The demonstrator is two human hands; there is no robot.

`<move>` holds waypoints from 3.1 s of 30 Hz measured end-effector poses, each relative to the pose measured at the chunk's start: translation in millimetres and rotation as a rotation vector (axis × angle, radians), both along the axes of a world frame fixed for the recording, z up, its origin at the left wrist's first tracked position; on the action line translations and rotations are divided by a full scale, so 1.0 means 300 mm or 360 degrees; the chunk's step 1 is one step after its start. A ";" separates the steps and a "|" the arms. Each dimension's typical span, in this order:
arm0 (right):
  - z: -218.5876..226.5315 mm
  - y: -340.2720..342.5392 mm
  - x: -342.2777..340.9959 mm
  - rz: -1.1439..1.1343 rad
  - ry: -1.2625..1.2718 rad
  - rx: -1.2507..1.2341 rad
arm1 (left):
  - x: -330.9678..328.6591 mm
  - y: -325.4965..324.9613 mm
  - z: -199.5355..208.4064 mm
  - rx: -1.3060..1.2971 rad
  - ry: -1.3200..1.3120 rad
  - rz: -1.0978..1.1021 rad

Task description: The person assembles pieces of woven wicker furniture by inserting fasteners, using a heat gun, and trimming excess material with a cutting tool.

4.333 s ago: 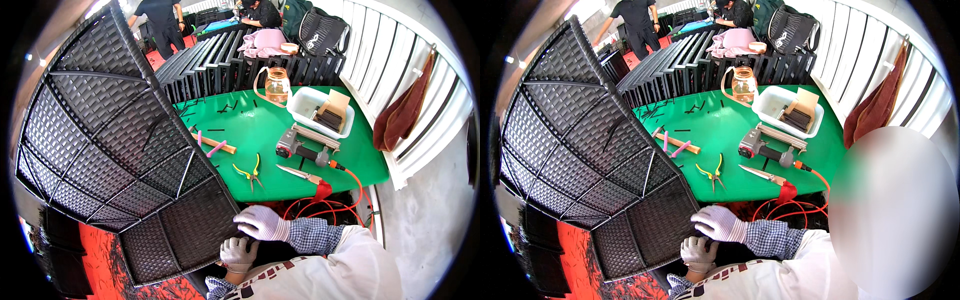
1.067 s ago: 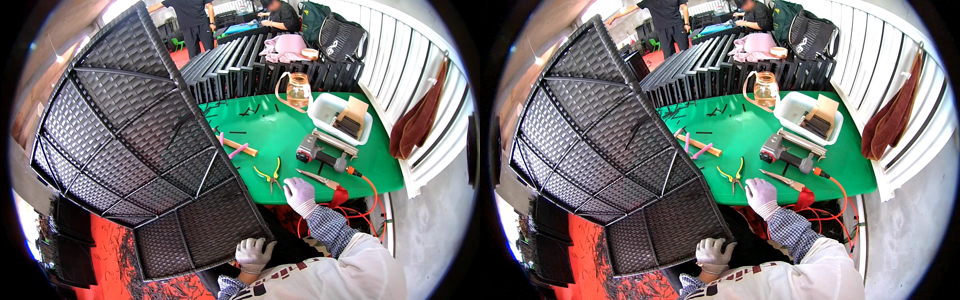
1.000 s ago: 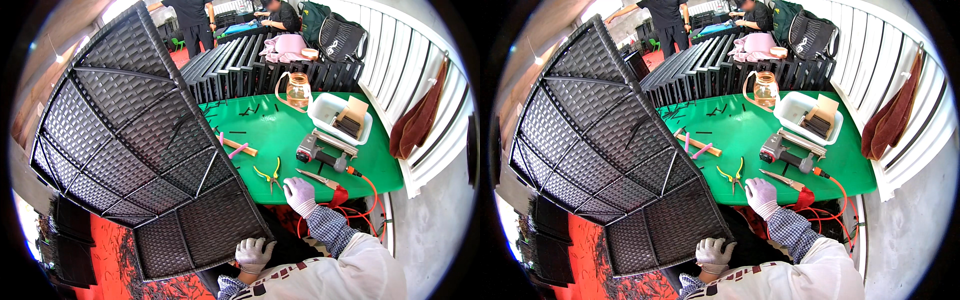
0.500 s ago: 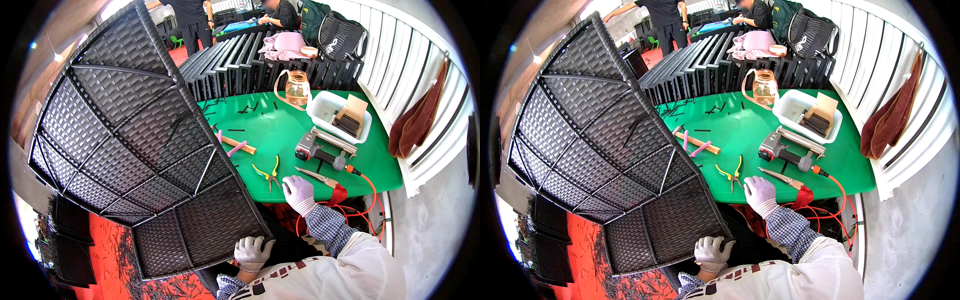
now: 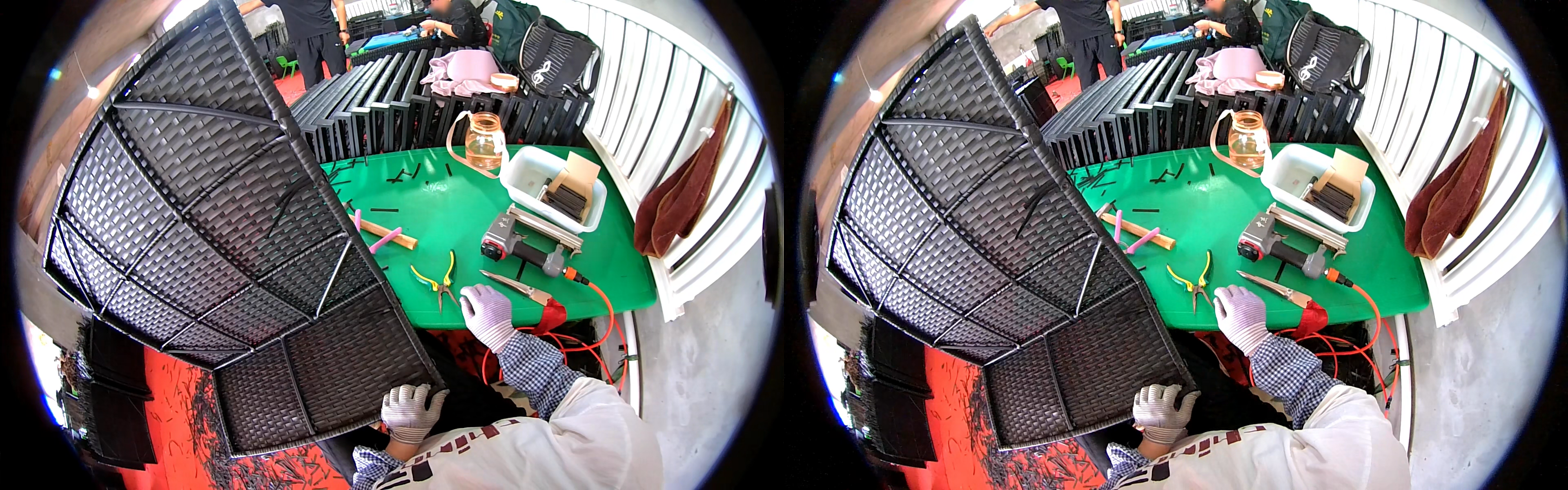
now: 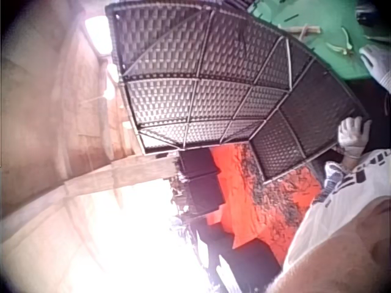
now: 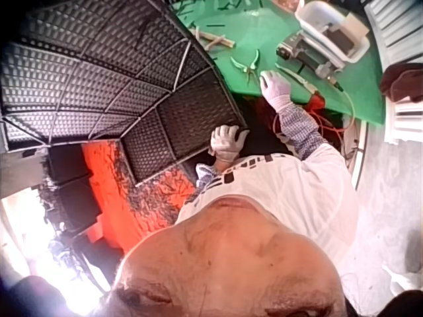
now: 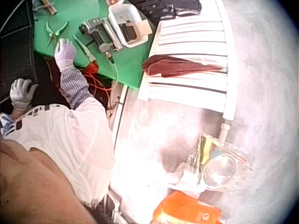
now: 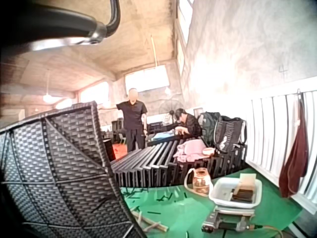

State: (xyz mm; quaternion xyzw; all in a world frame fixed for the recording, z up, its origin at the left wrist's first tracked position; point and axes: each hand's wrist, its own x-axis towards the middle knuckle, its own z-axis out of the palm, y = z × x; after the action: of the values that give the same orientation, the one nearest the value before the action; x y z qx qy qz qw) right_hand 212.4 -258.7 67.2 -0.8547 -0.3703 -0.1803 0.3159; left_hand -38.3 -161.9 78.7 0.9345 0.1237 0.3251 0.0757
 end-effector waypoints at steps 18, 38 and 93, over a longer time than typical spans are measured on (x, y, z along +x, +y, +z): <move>0.088 -0.325 0.121 -0.0140 -0.0159 0.0015 | 0.034 0.018 0.003 -0.0054 -0.0044 0.0026; -0.020 -0.320 0.572 -0.0114 -0.0329 -0.0810 | 0.004 0.029 -0.038 -0.0075 0.0055 0.0036; 0.089 -0.131 -0.233 0.0495 0.2581 -0.0056 | 0.010 0.028 -0.050 -0.0052 0.0115 0.0031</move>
State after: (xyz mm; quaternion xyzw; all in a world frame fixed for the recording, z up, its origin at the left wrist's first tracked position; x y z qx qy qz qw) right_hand 142.5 -298.0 93.8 -0.6633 -0.1442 0.5444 0.4929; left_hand -35.2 -153.3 63.6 0.9431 0.1405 0.2897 0.0832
